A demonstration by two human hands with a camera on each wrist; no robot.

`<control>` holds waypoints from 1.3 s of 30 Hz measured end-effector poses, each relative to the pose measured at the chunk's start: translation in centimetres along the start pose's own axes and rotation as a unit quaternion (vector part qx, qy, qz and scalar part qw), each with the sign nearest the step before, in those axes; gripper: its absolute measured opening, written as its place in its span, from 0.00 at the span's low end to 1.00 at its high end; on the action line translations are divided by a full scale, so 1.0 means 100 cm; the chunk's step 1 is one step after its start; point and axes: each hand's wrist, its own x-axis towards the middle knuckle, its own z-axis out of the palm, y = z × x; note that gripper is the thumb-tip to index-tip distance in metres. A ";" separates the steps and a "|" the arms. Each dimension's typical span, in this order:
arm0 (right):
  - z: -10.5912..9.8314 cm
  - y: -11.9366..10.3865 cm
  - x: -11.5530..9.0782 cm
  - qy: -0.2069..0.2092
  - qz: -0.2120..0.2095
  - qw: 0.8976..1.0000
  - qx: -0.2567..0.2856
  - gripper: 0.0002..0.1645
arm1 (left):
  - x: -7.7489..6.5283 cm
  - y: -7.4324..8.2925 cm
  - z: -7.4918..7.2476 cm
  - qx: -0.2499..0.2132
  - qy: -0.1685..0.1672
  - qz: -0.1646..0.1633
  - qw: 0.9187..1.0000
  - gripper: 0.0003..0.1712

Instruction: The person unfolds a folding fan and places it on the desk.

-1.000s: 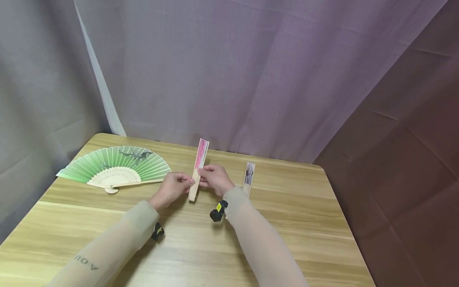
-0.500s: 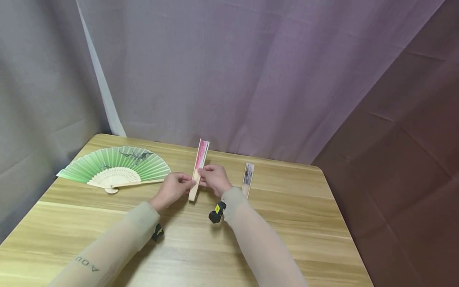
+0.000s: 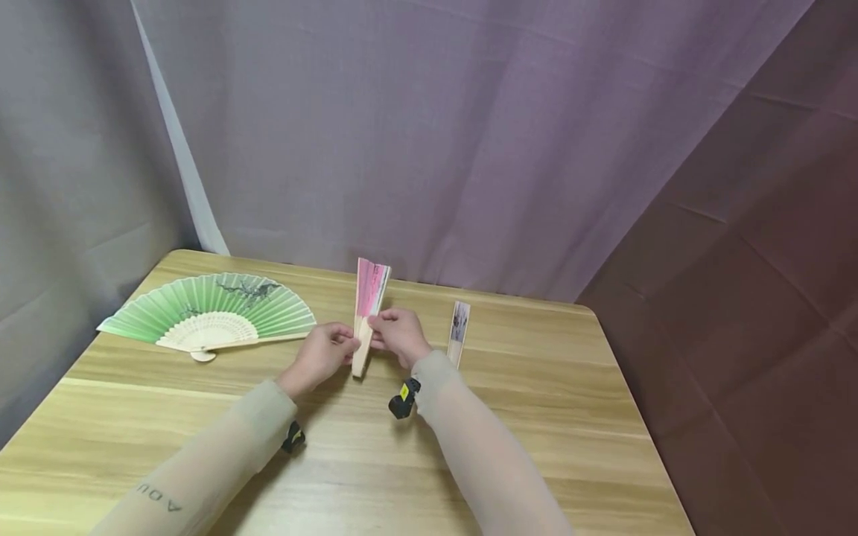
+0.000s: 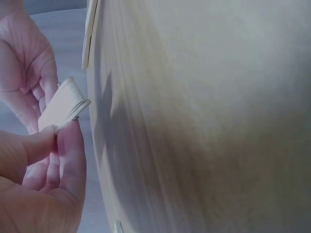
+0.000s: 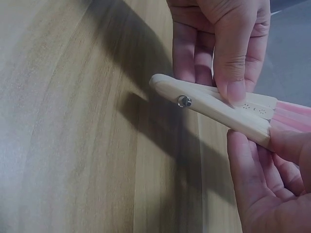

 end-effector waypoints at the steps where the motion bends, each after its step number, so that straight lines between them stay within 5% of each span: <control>1: 0.000 0.000 0.000 0.000 0.002 1.000 0.000 0.15 | 0.000 -0.001 0.000 0.005 -0.001 0.002 1.000 0.05; 15: 0.000 0.001 0.002 0.006 0.008 1.000 0.010 0.13 | -0.003 -0.002 -0.004 0.026 0.011 0.027 0.999 0.05; 23: -0.001 0.000 0.003 0.019 -0.001 1.000 0.012 0.15 | -0.001 -0.001 -0.004 -0.049 0.015 0.004 0.999 0.06; 39: -0.002 0.000 0.006 0.046 0.003 0.998 0.030 0.18 | 0.000 -0.002 -0.003 -0.091 0.029 -0.007 0.995 0.06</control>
